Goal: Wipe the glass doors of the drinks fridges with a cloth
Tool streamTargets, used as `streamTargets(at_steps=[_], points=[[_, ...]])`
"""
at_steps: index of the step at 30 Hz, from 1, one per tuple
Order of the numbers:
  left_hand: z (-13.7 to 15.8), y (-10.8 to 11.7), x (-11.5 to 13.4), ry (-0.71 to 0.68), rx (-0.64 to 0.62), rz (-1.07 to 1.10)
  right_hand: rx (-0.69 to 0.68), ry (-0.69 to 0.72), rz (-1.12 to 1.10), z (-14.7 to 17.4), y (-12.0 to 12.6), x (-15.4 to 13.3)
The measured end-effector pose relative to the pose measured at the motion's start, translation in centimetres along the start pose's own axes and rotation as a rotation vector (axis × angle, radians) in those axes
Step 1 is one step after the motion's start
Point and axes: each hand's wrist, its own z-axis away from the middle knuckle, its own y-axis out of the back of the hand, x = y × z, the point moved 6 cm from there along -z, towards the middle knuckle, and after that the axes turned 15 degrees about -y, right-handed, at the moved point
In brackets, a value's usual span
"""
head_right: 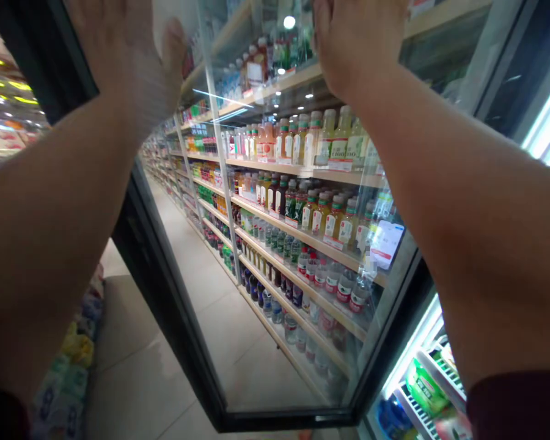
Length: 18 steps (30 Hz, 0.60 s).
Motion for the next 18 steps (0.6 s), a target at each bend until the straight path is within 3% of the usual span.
streamTargets(at_steps=[2,3,5,7,8,9,13,14,16,18], points=[[0.5,-0.2,0.2,0.033,-0.037,0.017,0.013,-0.146,-0.017,-0.5,0.1,-0.2],[0.6,-0.2,0.2,0.044,-0.043,0.008,0.01,-0.138,-0.026,-0.3,-0.1,-0.7],[0.7,0.2,0.5,0.026,-0.009,-0.047,-0.016,0.034,-0.039,0.5,-0.9,-2.4],[0.5,0.6,1.3,-0.08,0.046,-0.095,-0.041,0.224,-0.044,0.9,-1.6,-3.8],[0.5,0.8,1.7,-0.125,0.07,-0.103,-0.029,0.248,-0.046,0.5,-1.6,-4.0],[0.5,0.9,2.0,-0.159,0.078,-0.092,-0.01,0.202,-0.043,-0.3,-1.6,-3.9],[0.3,0.9,1.7,-0.101,0.12,0.088,0.078,-0.257,-0.027,-2.9,-1.5,-3.0],[0.2,0.9,1.4,-0.079,0.128,0.111,0.08,-0.282,-0.029,-2.6,-1.6,-3.5],[0.1,0.1,0.7,0.002,0.032,0.11,0.041,-0.121,-0.052,-1.0,-2.1,-5.7],[0.2,-1.6,0.0,0.067,-0.209,0.158,-0.034,0.154,-0.065,0.9,-2.4,-7.8]])
